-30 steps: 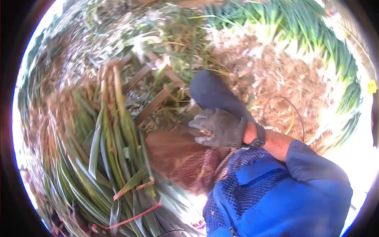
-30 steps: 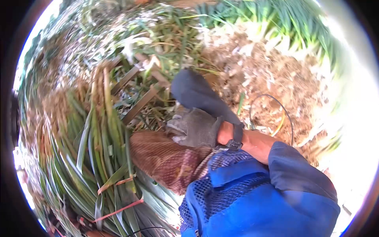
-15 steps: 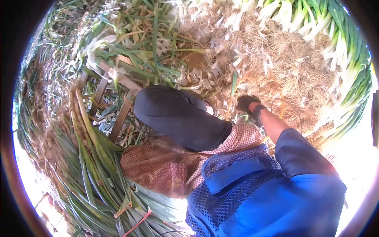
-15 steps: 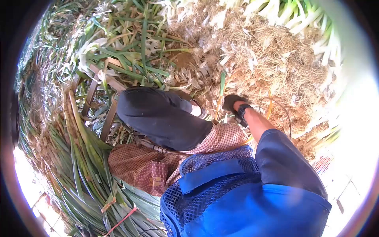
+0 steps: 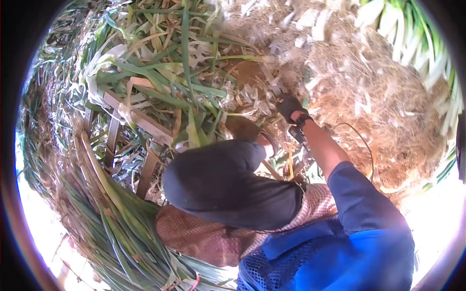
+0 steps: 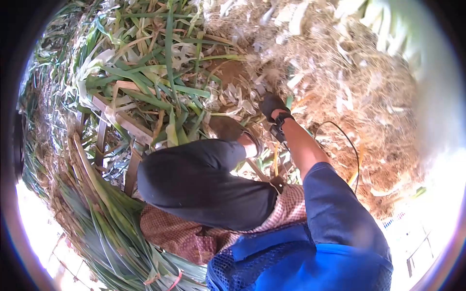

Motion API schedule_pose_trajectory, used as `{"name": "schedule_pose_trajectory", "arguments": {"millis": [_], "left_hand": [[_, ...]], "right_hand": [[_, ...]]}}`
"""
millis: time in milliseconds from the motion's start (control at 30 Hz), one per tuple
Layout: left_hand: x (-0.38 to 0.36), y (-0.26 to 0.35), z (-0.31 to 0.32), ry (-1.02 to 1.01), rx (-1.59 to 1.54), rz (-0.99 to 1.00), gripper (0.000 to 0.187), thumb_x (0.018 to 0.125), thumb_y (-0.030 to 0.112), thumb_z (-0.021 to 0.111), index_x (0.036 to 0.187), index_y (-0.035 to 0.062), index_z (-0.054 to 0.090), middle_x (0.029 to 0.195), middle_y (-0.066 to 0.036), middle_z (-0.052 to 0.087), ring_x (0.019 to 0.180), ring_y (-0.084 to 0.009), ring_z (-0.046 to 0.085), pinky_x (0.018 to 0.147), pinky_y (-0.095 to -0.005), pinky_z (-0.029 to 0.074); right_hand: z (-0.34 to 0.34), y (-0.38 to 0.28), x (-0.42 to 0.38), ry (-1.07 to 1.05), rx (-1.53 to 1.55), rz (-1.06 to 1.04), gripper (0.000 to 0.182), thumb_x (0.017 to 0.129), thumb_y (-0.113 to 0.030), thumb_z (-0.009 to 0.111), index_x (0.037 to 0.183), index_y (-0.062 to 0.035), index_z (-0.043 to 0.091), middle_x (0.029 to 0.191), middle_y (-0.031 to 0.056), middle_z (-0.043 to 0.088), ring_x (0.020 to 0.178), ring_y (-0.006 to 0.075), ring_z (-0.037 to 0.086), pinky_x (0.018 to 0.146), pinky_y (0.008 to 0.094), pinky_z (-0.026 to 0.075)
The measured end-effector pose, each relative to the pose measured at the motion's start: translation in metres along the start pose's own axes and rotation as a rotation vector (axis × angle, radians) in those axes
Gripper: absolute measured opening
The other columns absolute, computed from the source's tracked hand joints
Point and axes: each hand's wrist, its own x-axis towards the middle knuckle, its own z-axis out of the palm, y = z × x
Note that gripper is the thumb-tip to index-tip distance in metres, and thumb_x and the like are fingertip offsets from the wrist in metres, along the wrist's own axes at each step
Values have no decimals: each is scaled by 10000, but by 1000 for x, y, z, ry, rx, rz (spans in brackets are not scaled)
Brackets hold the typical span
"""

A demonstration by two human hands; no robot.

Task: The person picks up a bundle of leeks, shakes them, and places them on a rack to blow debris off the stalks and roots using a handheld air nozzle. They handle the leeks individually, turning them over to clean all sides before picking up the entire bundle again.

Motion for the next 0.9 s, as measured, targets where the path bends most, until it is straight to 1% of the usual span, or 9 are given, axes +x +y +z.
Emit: {"name": "schedule_pose_trajectory", "arguments": {"millis": [100,200,233,367,467,500,733,833,900], "left_hand": [[3,1,5,16,15,-24,497,994,161,692,1446,-5,564,1281,-124,676,1036,-207,669,932,-336,544],[7,-1,9,25,22,-43,493,995,160,691,1443,-3,568,1276,-122,678,1030,-205,670,927,-335,545],[7,-3,11,29,26,-49,491,995,160,691,1442,-2,569,1274,-121,679,1028,-204,671,926,-334,546],[7,-12,14,41,21,-74,485,995,158,690,1438,1,574,1267,-118,681,1020,-201,673,919,-332,548],[3,-19,10,52,25,-81,480,995,157,690,1435,3,577,1261,-116,683,1014,-199,674,914,-331,549],[1,-21,10,55,27,-81,478,995,157,690,1434,3,578,1260,-116,684,1013,-198,675,913,-330,549],[-2,-35,14,60,50,-96,468,995,155,689,1427,8,586,1247,-111,689,999,-194,678,901,-327,553],[-7,-42,12,74,44,-122,463,995,154,688,1424,10,590,1241,-109,690,993,-191,680,896,-325,554],[-11,-47,9,82,57,-138,460,995,153,688,1422,11,592,1238,-107,692,989,-190,681,893,-324,555]], "right_hand": [[7,-14,26,-21,-6,66,504,907,-398,692,1319,-107,683,1402,225,623,1263,399,614,1064,440,505],[21,-21,38,91,-58,-75,485,864,-314,684,1287,-77,675,1221,237,711,1139,434,674,983,498,543],[23,-28,43,1,111,132,505,807,-348,753,1224,-67,709,1164,245,727,1114,430,689,963,496,551],[31,-64,28,-55,77,0,486,784,-393,782,1113,-37,744,1137,265,730,1099,427,700,954,490,562],[23,-93,15,139,227,409,508,790,-409,781,1130,-34,742,1150,248,738,1091,415,711,951,486,570],[25,-90,9,277,229,345,520,790,-443,787,1118,-40,750,1166,237,740,1097,402,717,940,483,580],[48,-47,42,101,-19,231,566,804,-515,784,1140,-61,741,1218,258,713,1147,389,686,974,474,548],[53,-44,58,116,-81,75,369,802,-349,740,1027,-58,768,1084,248,749,1079,417,716,915,480,581],[34,-67,46,57,-36,116,394,850,-368,714,1103,-69,754,1124,253,733,1124,410,686,957,483,550]]}}
